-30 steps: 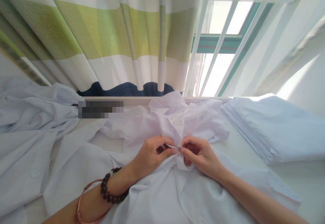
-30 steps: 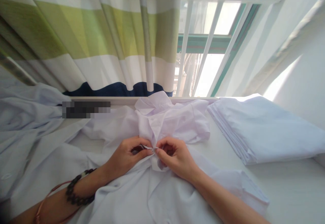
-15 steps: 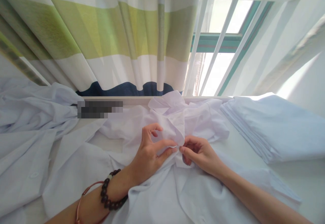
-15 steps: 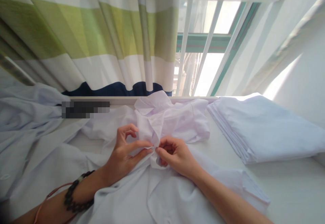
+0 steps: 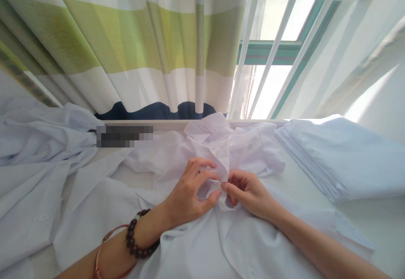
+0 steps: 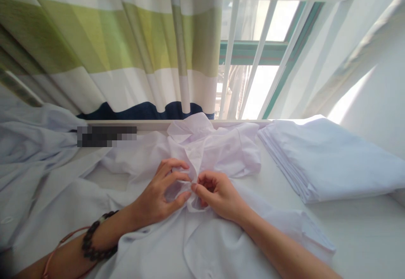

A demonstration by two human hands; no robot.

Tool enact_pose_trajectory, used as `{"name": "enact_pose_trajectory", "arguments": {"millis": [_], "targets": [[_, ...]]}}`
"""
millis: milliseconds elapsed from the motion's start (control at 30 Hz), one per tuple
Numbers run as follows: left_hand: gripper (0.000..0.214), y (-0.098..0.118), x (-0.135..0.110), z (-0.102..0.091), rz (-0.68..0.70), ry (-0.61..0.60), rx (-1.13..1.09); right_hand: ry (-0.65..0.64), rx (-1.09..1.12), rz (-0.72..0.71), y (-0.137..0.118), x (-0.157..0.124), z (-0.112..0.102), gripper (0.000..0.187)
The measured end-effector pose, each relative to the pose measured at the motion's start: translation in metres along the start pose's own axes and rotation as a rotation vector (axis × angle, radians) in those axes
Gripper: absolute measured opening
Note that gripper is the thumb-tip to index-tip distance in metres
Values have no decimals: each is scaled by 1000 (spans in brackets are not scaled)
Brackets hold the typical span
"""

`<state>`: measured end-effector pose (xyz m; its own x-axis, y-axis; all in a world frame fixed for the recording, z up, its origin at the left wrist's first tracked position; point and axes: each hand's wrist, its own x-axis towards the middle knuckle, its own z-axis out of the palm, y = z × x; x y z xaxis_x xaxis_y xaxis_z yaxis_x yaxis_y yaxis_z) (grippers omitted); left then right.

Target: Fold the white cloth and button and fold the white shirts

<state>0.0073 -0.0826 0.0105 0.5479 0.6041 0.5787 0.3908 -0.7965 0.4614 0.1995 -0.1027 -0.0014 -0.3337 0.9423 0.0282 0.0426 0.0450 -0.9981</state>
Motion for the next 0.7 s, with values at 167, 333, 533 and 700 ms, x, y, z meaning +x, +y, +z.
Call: {"name": "enact_pose_trajectory", "arguments": {"millis": [167, 333, 533, 700], "targets": [[15, 1, 0, 2, 49, 99, 115, -27, 31, 41, -2, 1, -3, 32], [17, -2, 1, 1, 171, 33, 87, -71, 44, 70, -4, 2, -6, 33], [11, -9, -3, 3, 71, -23, 17, -42, 73, 65, 0, 3, -5, 32], [12, -9, -6, 6, -19, 20, -44, -30, 145, 39, 1, 2, -5, 28]]}}
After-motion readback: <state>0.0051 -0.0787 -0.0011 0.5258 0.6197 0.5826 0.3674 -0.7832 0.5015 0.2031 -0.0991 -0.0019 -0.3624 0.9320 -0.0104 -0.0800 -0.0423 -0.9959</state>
